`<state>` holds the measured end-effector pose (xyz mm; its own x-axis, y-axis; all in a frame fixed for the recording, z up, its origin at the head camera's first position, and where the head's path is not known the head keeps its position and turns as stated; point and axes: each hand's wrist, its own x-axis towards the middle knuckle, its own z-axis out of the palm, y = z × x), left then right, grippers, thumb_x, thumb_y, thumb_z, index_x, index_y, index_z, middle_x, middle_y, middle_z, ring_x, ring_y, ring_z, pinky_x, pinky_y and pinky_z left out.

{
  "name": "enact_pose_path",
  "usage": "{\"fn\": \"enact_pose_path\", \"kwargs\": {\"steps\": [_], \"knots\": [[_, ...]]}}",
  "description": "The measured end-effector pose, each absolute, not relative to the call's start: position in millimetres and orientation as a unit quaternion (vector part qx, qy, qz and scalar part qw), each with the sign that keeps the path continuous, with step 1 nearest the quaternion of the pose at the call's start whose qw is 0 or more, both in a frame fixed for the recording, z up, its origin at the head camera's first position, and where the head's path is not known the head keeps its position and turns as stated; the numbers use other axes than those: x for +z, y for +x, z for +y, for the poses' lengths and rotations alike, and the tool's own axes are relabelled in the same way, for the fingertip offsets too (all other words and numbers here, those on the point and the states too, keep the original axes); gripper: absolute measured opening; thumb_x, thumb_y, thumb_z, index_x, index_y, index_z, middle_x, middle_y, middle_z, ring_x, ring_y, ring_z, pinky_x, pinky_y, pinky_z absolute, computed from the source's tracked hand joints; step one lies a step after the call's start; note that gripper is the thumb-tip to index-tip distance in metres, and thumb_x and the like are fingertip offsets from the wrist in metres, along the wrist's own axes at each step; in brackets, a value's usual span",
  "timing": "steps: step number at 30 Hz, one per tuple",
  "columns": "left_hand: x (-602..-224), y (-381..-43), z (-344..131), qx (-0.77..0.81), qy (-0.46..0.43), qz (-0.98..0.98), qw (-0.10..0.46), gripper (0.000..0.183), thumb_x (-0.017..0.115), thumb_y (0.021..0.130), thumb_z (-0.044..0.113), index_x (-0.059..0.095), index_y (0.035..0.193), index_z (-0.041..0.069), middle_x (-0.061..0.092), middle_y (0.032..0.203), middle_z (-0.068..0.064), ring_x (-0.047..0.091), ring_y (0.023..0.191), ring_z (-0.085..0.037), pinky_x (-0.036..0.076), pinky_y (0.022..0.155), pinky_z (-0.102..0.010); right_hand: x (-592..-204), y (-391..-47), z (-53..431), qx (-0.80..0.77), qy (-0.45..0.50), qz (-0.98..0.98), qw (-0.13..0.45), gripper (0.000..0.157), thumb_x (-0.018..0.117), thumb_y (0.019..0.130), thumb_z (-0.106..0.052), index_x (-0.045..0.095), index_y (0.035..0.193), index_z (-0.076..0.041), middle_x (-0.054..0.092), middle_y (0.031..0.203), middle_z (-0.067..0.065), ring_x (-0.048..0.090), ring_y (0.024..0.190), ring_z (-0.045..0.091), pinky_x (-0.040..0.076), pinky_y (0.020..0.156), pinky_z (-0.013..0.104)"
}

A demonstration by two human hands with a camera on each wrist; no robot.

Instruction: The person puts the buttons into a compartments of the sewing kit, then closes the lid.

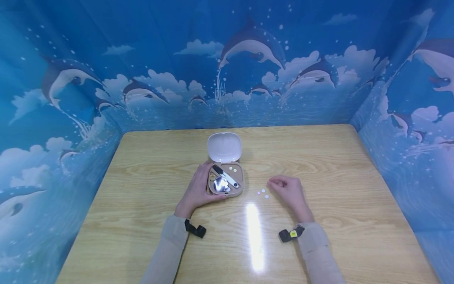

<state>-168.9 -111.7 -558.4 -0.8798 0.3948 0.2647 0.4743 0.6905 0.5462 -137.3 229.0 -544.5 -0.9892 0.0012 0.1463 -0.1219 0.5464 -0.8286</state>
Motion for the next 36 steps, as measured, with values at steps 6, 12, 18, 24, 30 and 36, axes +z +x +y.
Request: {"fn": "enact_pose_path", "kwargs": {"steps": [6,12,18,24,30,36], "knots": [[-559,-170,-112,-0.313,-0.238,-0.917,0.065,0.123,0.073,0.060,0.082,0.025,0.155,0.020,0.033,0.157,-0.004,0.022,0.149,-0.024,0.010,0.125,-0.041,-538,-143,226,0.482,0.036,-0.871,0.082,0.010,0.080,0.084,-0.014,0.078,0.091,-0.007,0.056,0.060,0.001,0.045,0.052,0.009,0.040,0.045,0.018],[-558,-169,-112,-0.316,-0.238,-0.916,0.063,0.123,0.074,0.060,0.081,0.025,0.155,0.021,0.033,0.157,-0.004,0.021,0.149,-0.023,0.010,0.125,-0.041,-529,-149,219,0.481,0.041,-0.870,0.100,0.010,0.080,0.085,-0.018,0.078,0.091,-0.009,0.054,0.059,0.001,0.043,0.051,0.009,0.039,0.045,0.019],[-559,-169,-112,-0.311,-0.239,-0.917,0.064,0.124,0.071,0.060,0.084,0.024,0.156,0.020,0.033,0.157,-0.005,0.020,0.149,-0.023,0.010,0.125,-0.041,-518,-157,208,0.491,0.036,-0.866,0.086,0.016,0.078,0.088,-0.026,0.078,0.094,-0.011,0.053,0.060,0.003,0.043,0.052,0.011,0.038,0.045,0.022],[-559,-170,-112,-0.313,-0.238,-0.917,0.062,0.125,0.069,0.061,0.085,0.023,0.157,0.020,0.031,0.158,-0.004,0.019,0.149,-0.023,0.010,0.125,-0.041,-510,-166,194,0.512,0.039,-0.854,0.082,0.018,0.079,0.087,-0.025,0.078,0.094,-0.009,0.053,0.060,0.004,0.042,0.052,0.010,0.038,0.046,0.021],[-559,-171,-112,-0.313,-0.240,-0.917,0.061,0.125,0.071,0.060,0.083,0.022,0.157,0.020,0.031,0.158,-0.004,0.019,0.150,-0.022,0.009,0.125,-0.040,-506,-173,180,0.523,0.050,-0.847,0.081,0.014,0.080,0.086,-0.020,0.078,0.093,-0.008,0.052,0.060,0.003,0.042,0.052,0.009,0.039,0.048,0.020],[-559,-171,-112,-0.314,-0.242,-0.916,0.063,0.124,0.070,0.061,0.084,0.023,0.156,0.020,0.032,0.158,-0.004,0.019,0.149,-0.021,0.009,0.125,-0.039,-504,-180,165,0.547,0.062,-0.832,0.073,0.011,0.080,0.085,-0.016,0.078,0.092,-0.008,0.051,0.059,0.002,0.041,0.052,0.009,0.037,0.045,0.020]]}}
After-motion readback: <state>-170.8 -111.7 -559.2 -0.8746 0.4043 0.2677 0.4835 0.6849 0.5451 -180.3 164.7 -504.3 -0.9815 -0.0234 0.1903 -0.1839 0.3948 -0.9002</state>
